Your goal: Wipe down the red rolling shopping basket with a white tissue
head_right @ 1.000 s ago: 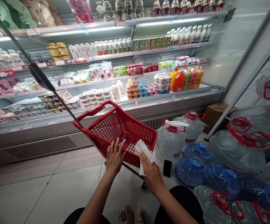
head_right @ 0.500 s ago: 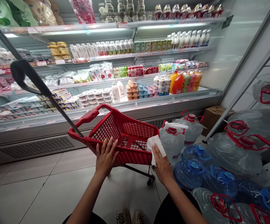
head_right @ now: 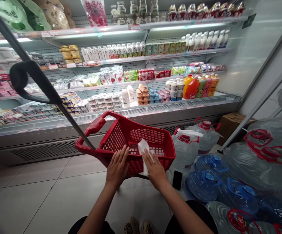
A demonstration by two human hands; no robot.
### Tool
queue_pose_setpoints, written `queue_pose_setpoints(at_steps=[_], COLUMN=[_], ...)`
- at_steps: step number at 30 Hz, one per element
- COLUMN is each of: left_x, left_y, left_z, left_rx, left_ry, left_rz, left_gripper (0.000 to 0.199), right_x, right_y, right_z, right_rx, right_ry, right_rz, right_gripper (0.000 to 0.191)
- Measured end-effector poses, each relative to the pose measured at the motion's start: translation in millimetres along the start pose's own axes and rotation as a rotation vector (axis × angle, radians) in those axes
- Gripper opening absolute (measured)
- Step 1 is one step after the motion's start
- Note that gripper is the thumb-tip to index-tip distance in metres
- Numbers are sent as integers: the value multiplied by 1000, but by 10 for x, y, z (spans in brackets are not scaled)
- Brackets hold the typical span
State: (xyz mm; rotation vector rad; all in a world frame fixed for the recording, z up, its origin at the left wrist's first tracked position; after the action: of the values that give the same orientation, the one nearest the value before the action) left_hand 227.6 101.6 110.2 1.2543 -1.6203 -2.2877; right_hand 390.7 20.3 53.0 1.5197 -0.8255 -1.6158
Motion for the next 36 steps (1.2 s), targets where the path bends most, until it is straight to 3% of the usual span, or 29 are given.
queue_pose_setpoints(at_steps=[3,5,8,10,13,16,19,21,24,29,31,36], left_x=[24,41,44,32,10,7,34,63,104,143,142,121], left_y=[196,276,286,253,204,198,242,297,370,362,355,453], left_z=[257,366,365,311,232,219,272,319,343,299,292,353], left_rx=[-9,-24,-20,-21,-31,-54,-93,-103,-92,-92,-85,-5], left_ry=[95,148,167,187,212,211,191,180,153,169,182,200], left_rz=[-57,-77,-98,-112,-104,-85,-74,-86,-106,-101,-111,-179], left_gripper=[65,60,54,54,58,71,83,84,85,92,94,85], right_x=[331,508,571,433,29,-429,-709,-740,-559,-212,-279,-835], right_y=[47,44,-3,-41,-105,-154,-112,-61,18,64,58,35], right_z=[-535,-847,-969,-757,-148,601,1076,1168,1008,580,646,1208], right_rx=[-4,-7,-16,-33,-83,-175,-259,-281,-246,-249,-323,-651], right_ry=[-65,-185,-331,-338,-270,-84,22,78,133,-32,-56,72], right_rz=[-3,6,6,-22,-42,3,6,-1,-22,-19,-21,-32], right_gripper=[96,96,94,96,101,98,98,100,98,92,91,83])
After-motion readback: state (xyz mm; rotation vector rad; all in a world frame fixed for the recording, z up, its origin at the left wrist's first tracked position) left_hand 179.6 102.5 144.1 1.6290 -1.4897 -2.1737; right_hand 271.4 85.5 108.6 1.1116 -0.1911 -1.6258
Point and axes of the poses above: each hand's wrist, its own x-axis away from the middle knuckle, its own y-axis out of the back of the hand, z = x × y, the point moved 7 cm from there along -x, towards the middle knuckle, and after that the axes turned 1 degree about -y, right-handed, at the moved point
